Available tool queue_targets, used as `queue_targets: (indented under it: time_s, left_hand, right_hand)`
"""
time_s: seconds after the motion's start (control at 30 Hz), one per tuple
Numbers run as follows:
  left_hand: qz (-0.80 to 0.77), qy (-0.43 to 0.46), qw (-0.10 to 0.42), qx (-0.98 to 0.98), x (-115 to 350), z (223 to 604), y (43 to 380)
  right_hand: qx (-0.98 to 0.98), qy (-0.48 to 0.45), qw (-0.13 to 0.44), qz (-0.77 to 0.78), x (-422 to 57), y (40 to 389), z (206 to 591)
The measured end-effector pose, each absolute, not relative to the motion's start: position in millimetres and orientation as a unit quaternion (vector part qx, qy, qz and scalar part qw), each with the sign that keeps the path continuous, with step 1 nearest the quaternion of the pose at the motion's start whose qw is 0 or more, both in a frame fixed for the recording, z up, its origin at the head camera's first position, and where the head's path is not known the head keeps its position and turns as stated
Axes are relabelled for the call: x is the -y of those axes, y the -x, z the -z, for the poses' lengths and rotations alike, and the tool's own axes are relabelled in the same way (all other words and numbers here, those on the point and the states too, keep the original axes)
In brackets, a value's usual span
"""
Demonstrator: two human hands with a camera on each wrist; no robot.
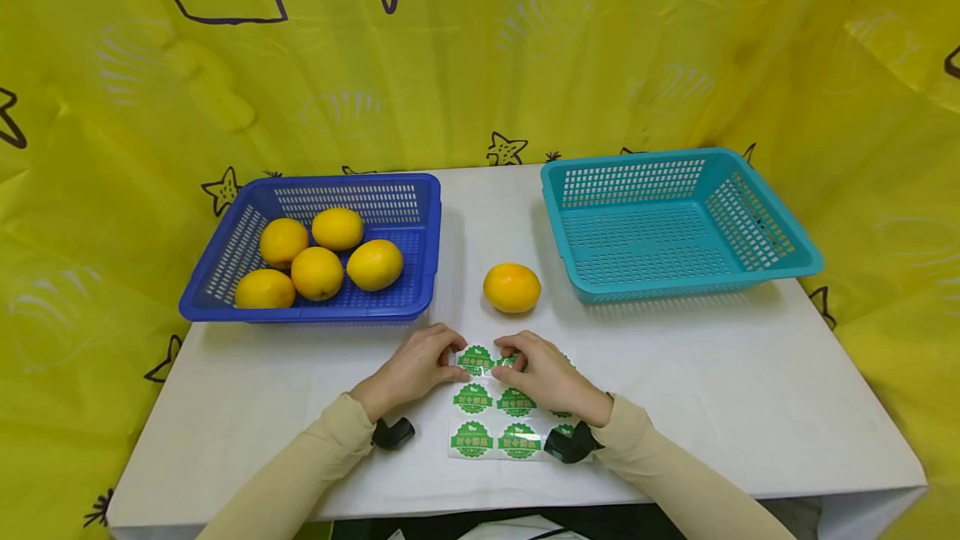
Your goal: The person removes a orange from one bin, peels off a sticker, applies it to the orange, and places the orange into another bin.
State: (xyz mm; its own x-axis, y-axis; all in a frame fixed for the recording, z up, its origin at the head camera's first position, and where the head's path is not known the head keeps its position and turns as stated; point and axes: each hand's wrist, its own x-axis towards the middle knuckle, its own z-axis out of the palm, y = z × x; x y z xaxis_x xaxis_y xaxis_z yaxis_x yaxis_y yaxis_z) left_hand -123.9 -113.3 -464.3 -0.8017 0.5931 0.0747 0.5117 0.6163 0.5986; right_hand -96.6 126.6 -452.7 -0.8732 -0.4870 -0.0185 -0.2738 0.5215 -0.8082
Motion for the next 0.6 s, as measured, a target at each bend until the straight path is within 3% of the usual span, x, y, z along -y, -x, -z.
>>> queue_targets:
  time_s: [0.3,0.6]
  left_hand:
    - [-0.392,-0.286,0.094,-0.869,114.0,462.7,119.0]
    - [-0.463,-0.244,0.127,-0.843,113.6,462.5,112.3]
  right_hand:
    - [-0.883,0.213,0.096,0.408,-121.1,104.4,452.0]
    - [-0.890,0.188,0.106,0.403,-114.2,105.8,453.4]
